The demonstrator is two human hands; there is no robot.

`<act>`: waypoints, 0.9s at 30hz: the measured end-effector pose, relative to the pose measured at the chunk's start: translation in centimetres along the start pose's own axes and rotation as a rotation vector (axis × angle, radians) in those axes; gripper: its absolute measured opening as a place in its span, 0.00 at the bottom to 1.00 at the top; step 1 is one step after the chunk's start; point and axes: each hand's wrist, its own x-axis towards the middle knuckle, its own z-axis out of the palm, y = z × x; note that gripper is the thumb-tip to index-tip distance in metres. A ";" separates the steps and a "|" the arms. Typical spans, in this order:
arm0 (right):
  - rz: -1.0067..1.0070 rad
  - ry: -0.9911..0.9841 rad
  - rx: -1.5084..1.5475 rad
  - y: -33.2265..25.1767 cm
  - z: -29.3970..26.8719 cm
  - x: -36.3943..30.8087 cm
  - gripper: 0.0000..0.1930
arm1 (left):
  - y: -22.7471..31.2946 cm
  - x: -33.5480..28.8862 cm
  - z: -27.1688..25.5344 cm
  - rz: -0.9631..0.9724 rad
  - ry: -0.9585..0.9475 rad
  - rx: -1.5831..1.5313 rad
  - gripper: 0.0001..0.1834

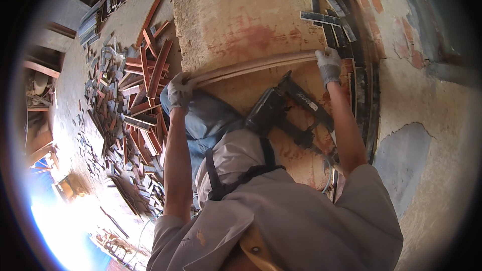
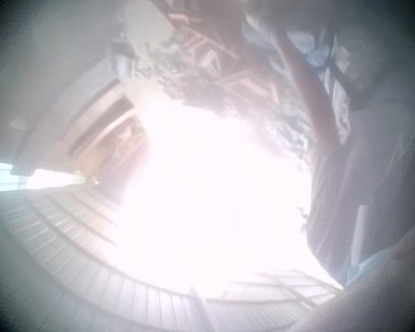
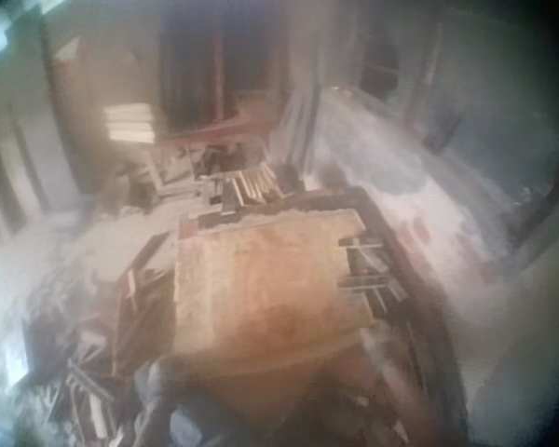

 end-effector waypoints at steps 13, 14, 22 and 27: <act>0.601 -0.405 0.464 1.7 -4.9 -1.3 0.09 | 1.1 0.9 0.5 -0.249 0.243 0.038 0.26; 0.600 -0.414 0.498 2.1 -5.3 -1.5 0.08 | 1.0 1.0 0.5 -0.226 0.251 0.021 0.24; 0.375 -0.379 0.603 1.2 -7.7 -3.3 0.24 | 1.0 0.2 -0.3 -0.059 0.306 -0.179 0.12; 0.134 -0.309 0.358 0.1 -8.4 -3.4 0.26 | 1.7 0.3 0.1 -0.229 0.251 -0.375 0.11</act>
